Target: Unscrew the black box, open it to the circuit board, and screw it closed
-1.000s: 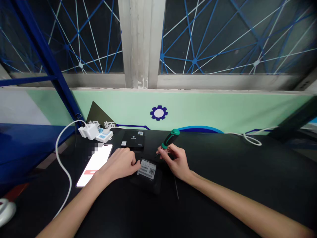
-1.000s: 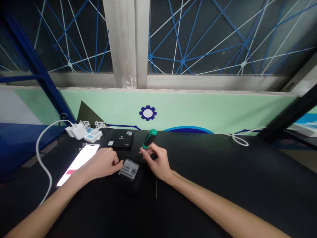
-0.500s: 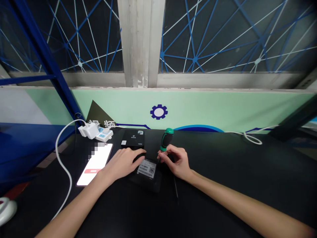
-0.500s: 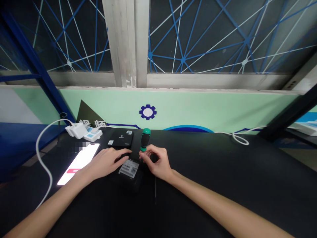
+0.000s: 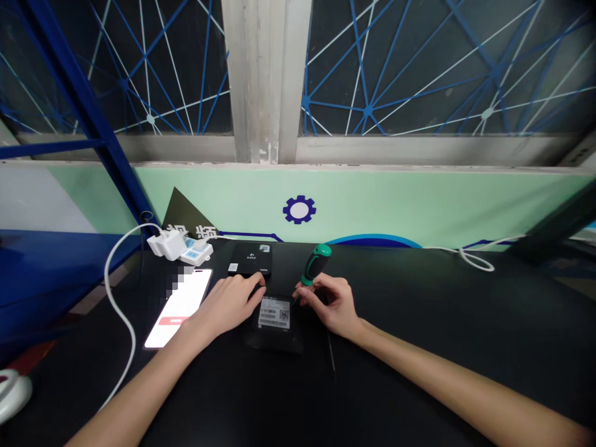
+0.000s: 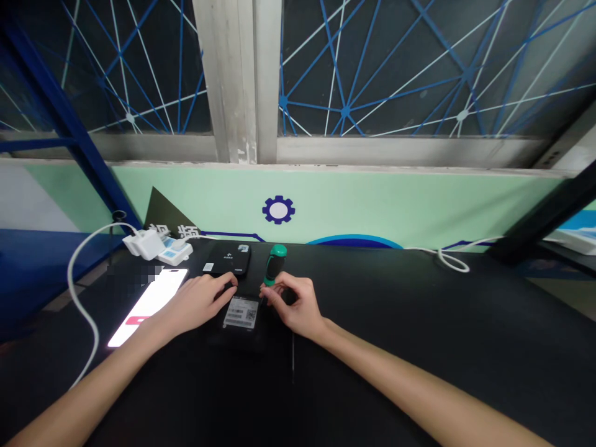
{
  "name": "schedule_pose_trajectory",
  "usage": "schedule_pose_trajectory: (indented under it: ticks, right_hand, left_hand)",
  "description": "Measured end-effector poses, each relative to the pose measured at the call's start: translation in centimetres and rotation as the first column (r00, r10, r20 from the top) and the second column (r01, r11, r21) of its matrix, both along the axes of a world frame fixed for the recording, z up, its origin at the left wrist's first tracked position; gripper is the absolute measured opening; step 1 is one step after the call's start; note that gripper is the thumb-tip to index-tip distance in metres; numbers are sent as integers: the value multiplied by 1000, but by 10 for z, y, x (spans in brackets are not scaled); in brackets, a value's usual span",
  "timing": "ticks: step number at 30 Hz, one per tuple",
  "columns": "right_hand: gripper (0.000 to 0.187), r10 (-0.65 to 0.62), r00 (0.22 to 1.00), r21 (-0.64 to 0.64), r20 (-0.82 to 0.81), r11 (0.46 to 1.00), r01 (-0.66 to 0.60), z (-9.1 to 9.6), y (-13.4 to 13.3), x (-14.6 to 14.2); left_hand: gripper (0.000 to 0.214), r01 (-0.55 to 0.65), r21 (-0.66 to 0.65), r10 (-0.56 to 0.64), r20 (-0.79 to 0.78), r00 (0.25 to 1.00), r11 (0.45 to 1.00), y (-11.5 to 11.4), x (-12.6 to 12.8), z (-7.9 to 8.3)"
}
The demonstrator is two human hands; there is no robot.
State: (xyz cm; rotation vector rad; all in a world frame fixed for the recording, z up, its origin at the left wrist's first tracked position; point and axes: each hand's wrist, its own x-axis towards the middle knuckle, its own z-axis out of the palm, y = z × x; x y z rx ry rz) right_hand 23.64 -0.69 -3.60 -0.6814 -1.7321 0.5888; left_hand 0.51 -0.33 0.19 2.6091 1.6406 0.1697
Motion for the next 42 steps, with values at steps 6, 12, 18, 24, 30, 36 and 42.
schedule_pose_trajectory:
  ticks: [6, 12, 18, 24, 30, 36, 42]
  right_hand:
    - [16, -17, 1000, 23, 23, 1000, 16, 0, -1, 0]
    - [14, -48, 995, 65, 88, 997, 42, 3, -1, -1]
    - [16, -75, 990, 67, 117, 996, 67, 3, 0, 0]
    - [24, -100, 988, 18, 121, 995, 99, -1, 1, 0]
    - [28, -95, 989, -22, 112, 995, 98, -3, 1, 0]
    - [29, -91, 991, -39, 101, 995, 95, 0, 1, -2]
    - [27, -105, 988, -20, 114, 994, 108, 2, 1, -3]
  left_hand:
    - [32, -25, -16, 25, 10, 1000, 1000, 1, -1, 0]
    - [33, -24, -19, 24, 2, 1000, 1000, 1, -2, -1]
    - [35, -25, -23, 25, 7, 1000, 999, 2, -3, -2]
    - [36, -15, -20, 15, 13, 1000, 1000, 2, -4, -2]
    - [35, -13, -26, 13, -1, 1000, 1000, 2, -3, -1]
    - [34, -8, -27, 8, 4, 1000, 1000, 1, -3, 0]
    - [34, -14, -33, 14, 11, 1000, 999, 2, -3, 0]
